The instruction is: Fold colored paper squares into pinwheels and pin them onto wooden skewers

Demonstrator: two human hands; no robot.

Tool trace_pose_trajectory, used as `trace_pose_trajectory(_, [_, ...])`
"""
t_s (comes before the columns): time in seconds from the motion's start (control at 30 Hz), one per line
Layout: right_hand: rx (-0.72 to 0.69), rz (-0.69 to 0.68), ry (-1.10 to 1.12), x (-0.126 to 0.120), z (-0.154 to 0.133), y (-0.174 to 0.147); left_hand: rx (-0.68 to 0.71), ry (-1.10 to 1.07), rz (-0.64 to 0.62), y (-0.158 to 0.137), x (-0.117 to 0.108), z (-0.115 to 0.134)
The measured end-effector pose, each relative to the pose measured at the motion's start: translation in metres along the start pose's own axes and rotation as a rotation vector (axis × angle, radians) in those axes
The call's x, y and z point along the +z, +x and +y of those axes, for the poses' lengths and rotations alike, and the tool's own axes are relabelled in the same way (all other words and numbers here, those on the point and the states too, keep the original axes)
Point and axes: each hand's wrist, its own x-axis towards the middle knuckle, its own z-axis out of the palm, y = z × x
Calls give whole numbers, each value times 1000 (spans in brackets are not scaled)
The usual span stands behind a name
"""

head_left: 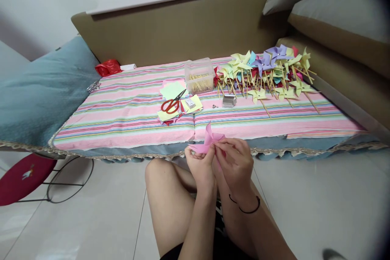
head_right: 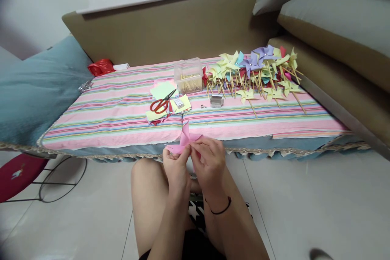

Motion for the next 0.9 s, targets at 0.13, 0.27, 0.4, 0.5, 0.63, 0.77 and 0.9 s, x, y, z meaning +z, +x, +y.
trace_pose_trajectory(0.13, [24, -4, 35, 0, 1, -1, -15, -13, -23, 3, -1, 3])
trace_pose_trajectory(0.27, [12, -52, 57, -1, 4, -1, -52, -57, -59, 7, -2, 5])
trace_pose_trajectory(0.4, [27, -117, 74, -4, 4, -2, -104, -101, -92, 10, -3, 7])
trace_pose_trajectory(0.5, [37, -137, 69, -5, 3, -3, -112, -121, -82, 10, -4, 8])
trace_pose_trajectory(0.63, [39, -170, 79, -6, 2, -5, -111, -133, -28, 12, -6, 8])
trace_pose_trajectory(0.77, [208, -145, 166, -3, 0, -10, -96, -138, 23, 15, -8, 7])
trace_pose_trajectory(0.9, [748, 105, 514, 1, -4, -6, -98, -138, 37, 17, -10, 7])
